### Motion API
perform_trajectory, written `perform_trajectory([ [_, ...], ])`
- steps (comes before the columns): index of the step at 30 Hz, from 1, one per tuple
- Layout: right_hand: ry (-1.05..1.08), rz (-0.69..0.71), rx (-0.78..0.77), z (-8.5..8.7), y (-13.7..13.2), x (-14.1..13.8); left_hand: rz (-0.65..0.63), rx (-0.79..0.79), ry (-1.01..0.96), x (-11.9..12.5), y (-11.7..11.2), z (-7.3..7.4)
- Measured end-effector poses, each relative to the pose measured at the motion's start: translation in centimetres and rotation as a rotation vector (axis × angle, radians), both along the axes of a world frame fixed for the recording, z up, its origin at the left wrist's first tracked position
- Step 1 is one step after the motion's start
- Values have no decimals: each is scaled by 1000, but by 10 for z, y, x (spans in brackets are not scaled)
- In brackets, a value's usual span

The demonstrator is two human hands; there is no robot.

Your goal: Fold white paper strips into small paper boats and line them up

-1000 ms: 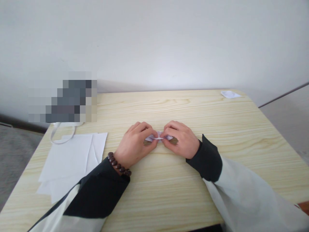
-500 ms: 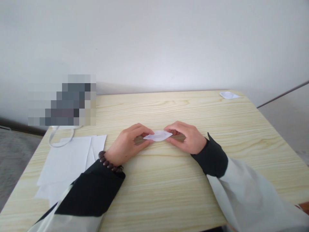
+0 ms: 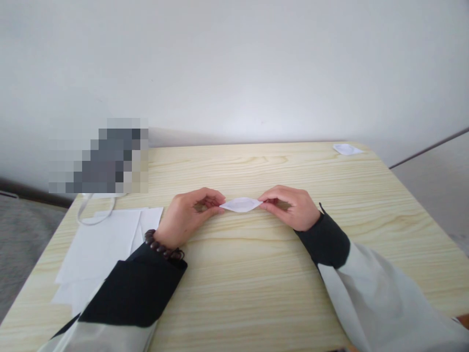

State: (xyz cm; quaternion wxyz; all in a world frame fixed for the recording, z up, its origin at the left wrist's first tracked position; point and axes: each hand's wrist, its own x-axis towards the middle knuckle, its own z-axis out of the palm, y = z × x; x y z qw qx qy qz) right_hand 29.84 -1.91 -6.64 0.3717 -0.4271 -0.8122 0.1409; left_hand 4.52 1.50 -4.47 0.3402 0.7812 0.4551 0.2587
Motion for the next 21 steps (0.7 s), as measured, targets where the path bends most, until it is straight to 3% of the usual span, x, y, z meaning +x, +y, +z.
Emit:
perform_trajectory([
  [15, 14, 0, 48, 0, -3, -14, 64, 119, -14, 5, -5, 1],
  [21, 12, -12, 60, 0, -4, -17, 33, 139, 5, 4, -5, 1],
])
